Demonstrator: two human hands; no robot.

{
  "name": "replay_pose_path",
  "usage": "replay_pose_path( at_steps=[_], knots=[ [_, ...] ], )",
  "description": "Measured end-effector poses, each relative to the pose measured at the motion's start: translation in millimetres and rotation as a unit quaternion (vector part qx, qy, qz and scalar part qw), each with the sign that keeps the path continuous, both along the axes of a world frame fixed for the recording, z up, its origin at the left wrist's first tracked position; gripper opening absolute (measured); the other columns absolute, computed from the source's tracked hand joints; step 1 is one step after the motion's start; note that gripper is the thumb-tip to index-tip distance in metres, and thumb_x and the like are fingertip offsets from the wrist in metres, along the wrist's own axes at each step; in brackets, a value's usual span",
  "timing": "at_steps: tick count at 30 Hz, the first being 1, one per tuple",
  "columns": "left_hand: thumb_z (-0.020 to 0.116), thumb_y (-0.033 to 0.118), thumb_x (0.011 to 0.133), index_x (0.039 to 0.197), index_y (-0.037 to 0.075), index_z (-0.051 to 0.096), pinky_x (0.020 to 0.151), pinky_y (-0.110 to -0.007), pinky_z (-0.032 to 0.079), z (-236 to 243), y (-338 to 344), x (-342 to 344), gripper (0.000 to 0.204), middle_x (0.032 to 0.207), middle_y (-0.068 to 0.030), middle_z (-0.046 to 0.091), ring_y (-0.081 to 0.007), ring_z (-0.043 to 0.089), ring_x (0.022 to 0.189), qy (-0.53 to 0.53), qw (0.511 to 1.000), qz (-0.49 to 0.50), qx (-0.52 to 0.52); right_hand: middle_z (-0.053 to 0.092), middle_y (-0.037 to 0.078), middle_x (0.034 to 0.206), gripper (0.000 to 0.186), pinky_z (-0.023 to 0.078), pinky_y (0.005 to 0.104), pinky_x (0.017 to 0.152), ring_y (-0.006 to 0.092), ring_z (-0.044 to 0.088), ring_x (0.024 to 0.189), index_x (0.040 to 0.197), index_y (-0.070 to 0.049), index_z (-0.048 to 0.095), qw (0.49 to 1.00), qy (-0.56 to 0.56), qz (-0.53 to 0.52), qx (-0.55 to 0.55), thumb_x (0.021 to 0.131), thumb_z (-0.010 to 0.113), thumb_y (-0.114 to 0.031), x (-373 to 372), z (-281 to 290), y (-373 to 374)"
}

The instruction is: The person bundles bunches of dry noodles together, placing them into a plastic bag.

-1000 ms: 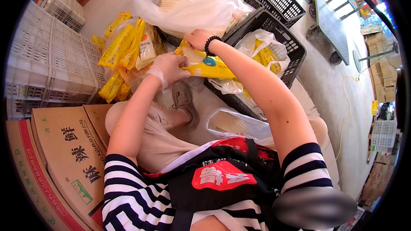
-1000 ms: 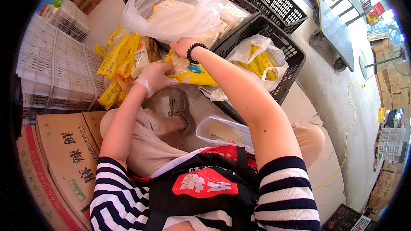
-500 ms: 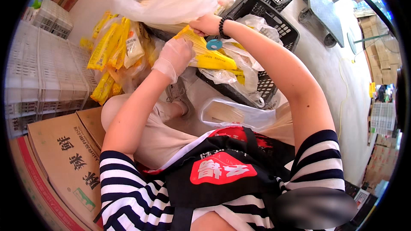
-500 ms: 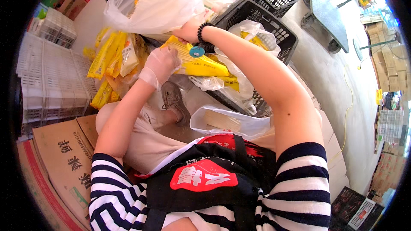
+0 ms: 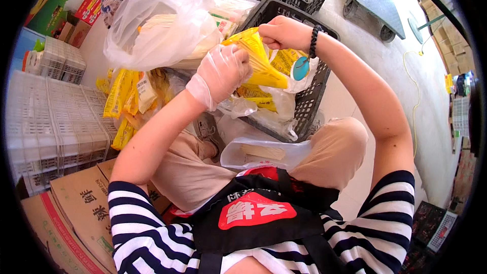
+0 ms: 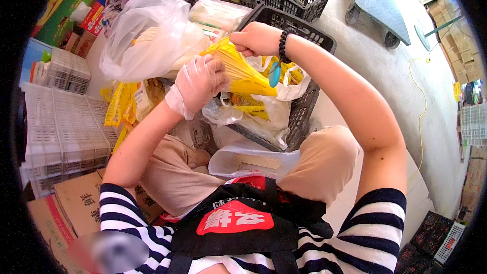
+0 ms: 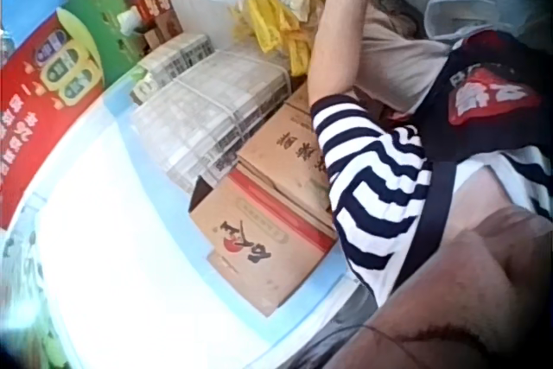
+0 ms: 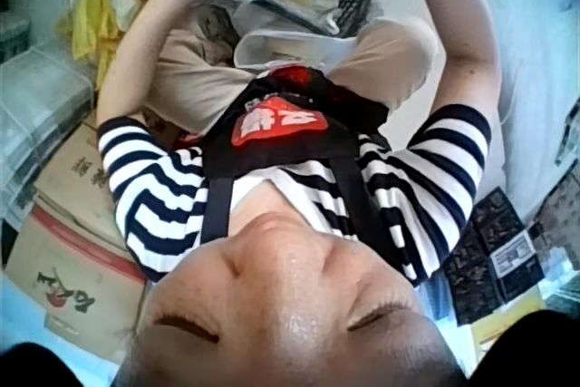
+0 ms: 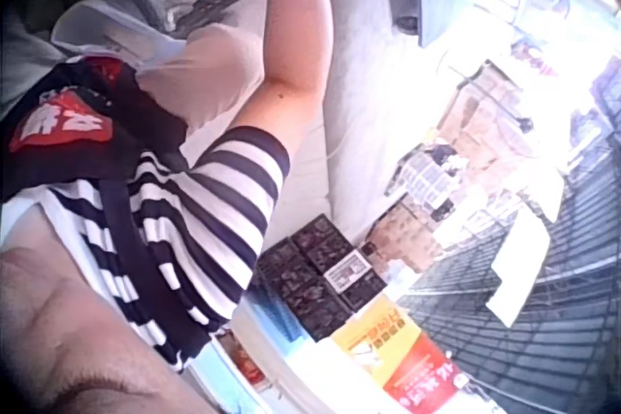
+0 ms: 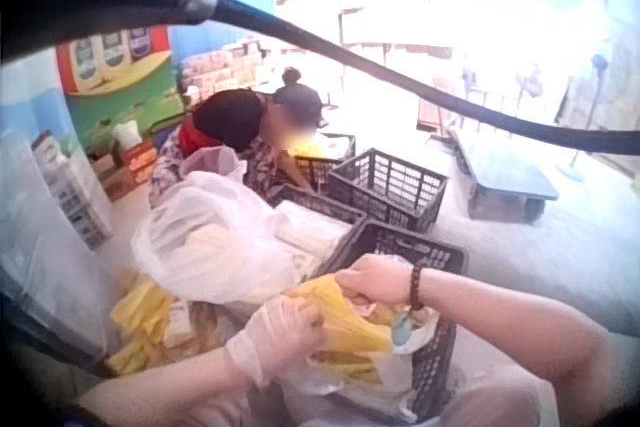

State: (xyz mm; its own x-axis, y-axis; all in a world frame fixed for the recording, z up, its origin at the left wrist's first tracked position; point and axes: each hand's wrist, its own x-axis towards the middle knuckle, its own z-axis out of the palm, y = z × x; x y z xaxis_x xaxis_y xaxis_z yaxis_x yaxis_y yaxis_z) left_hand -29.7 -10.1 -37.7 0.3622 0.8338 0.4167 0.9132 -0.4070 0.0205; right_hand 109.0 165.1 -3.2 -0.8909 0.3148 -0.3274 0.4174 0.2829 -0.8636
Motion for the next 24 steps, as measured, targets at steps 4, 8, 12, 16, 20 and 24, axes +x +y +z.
replay_pose_path(
  at_steps=[4,8,12,16,20,24],
  knots=[
    [0.067,0.019,0.066,0.063,0.011,0.059,0.065,-0.037,0.042,-28,46,5,0.012,0.074,-0.0029,0.053,-0.0240,0.053,0.075,-0.066,0.996,-0.046,-0.040,0.058,0.003,0.060,0.041,0.043,0.0294,0.053,0.0125,0.049,0.051,0.061,-0.003,0.055,0.995,-0.089,-0.015,0.050,0.084,0.044,-0.035,10,-9,16],
    [0.067,0.023,0.068,0.064,0.011,0.062,0.069,-0.037,0.042,-120,74,4,0.013,0.077,-0.0033,0.055,-0.0230,0.054,0.082,-0.046,0.983,-0.054,-0.167,0.062,0.004,0.066,0.048,0.045,0.0310,0.052,0.0152,0.054,0.053,0.068,-0.005,0.062,0.980,-0.191,-0.050,-0.007,0.084,0.045,-0.046,3,-128,46],
    [0.064,0.022,0.071,0.065,0.012,0.064,0.071,-0.038,0.043,-203,94,-7,0.011,0.080,-0.0035,0.057,-0.0235,0.054,0.085,0.013,0.968,-0.047,-0.247,0.060,0.005,0.061,0.047,0.045,0.0318,0.053,0.0175,0.054,0.052,0.066,-0.003,0.061,0.985,-0.170,-0.005,0.029,0.083,0.047,-0.045,-9,-229,66],
    [0.061,0.018,0.073,0.073,0.014,0.066,0.072,-0.037,0.043,-237,90,-17,0.006,0.083,-0.0032,0.058,-0.0234,0.054,0.089,0.102,0.942,0.018,-0.320,0.067,0.010,0.074,0.053,0.047,0.0364,0.075,0.0262,0.062,0.075,0.070,-0.002,0.065,0.975,-0.184,0.093,0.089,0.086,0.039,-0.045,-35,-248,73],
    [0.058,0.014,0.074,0.077,0.012,0.066,0.073,-0.035,0.043,-253,94,-9,0.008,0.087,-0.0043,0.059,-0.0227,0.054,0.090,0.215,0.914,0.025,-0.342,0.065,0.017,0.084,0.037,0.047,0.0418,0.077,0.0334,0.060,0.082,0.091,-0.010,0.062,0.957,-0.231,0.137,0.108,0.088,0.038,-0.038,-44,-278,86],
    [0.057,0.012,0.076,0.083,0.013,0.067,0.073,-0.030,0.044,-258,101,2,0.012,0.090,-0.0034,0.060,-0.0192,0.055,0.092,0.316,0.883,0.000,-0.346,0.066,0.018,0.092,0.056,0.047,0.0403,0.078,0.0323,0.060,0.082,0.085,-0.004,0.067,0.970,-0.154,0.134,0.132,0.083,0.038,-0.051,-35,-282,93]
  ],
)
